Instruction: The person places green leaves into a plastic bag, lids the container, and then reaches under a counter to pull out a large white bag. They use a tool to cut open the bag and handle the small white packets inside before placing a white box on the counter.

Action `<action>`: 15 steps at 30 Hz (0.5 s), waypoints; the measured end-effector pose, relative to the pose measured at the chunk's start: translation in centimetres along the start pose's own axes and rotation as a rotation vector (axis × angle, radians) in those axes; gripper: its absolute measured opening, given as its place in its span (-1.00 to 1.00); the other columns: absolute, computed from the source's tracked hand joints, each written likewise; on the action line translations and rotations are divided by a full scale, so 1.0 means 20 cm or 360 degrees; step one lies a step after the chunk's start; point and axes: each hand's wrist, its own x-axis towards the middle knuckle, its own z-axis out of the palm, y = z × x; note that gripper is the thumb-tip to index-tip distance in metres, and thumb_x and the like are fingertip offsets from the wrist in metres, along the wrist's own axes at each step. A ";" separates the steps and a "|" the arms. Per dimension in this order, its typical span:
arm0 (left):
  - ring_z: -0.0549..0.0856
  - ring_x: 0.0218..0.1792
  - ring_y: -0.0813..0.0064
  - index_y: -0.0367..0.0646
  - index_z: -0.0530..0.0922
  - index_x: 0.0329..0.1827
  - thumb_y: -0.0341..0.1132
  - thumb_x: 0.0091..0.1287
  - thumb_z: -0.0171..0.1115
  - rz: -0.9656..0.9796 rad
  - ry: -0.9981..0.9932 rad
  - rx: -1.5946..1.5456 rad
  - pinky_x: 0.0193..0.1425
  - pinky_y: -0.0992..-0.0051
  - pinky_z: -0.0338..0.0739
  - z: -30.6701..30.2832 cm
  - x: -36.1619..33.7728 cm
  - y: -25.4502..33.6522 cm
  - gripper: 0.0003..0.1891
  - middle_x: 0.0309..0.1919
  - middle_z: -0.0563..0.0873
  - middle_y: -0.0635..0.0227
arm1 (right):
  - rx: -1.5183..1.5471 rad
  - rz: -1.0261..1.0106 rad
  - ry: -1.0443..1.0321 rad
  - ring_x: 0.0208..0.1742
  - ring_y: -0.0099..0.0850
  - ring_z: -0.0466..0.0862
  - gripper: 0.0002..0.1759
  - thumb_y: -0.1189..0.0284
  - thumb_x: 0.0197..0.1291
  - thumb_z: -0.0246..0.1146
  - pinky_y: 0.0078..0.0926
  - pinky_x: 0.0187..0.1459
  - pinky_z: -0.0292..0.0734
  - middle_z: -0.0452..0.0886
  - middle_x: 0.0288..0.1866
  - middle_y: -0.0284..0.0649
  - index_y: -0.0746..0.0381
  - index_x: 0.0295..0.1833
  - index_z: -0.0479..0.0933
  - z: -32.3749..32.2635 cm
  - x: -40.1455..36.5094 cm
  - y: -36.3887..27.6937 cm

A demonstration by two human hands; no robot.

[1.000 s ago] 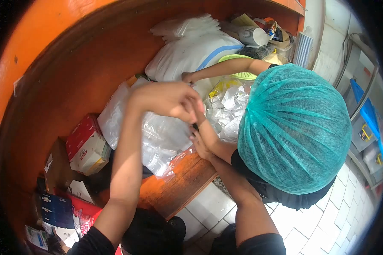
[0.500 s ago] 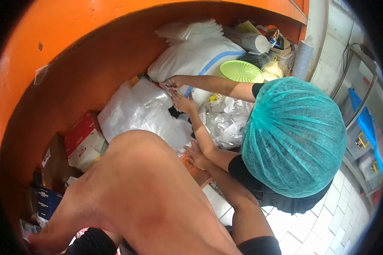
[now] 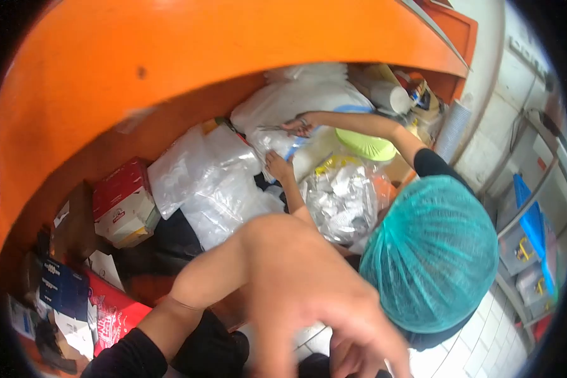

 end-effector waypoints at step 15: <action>0.64 0.03 -0.13 -0.42 0.37 0.20 -0.05 0.15 0.48 -0.0459 -0.0343 0.1001 0.05 0.11 0.49 0.25 0.31 -0.04 -0.26 -0.04 0.65 -0.23 | 0.0232 0.0279 -0.1457 0.28 0.13 0.44 -0.48 0.27 0.31 0.17 -0.02 0.22 0.44 0.21 0.38 0.10 0.20 0.31 0.26 -0.48 -0.97 -0.91</action>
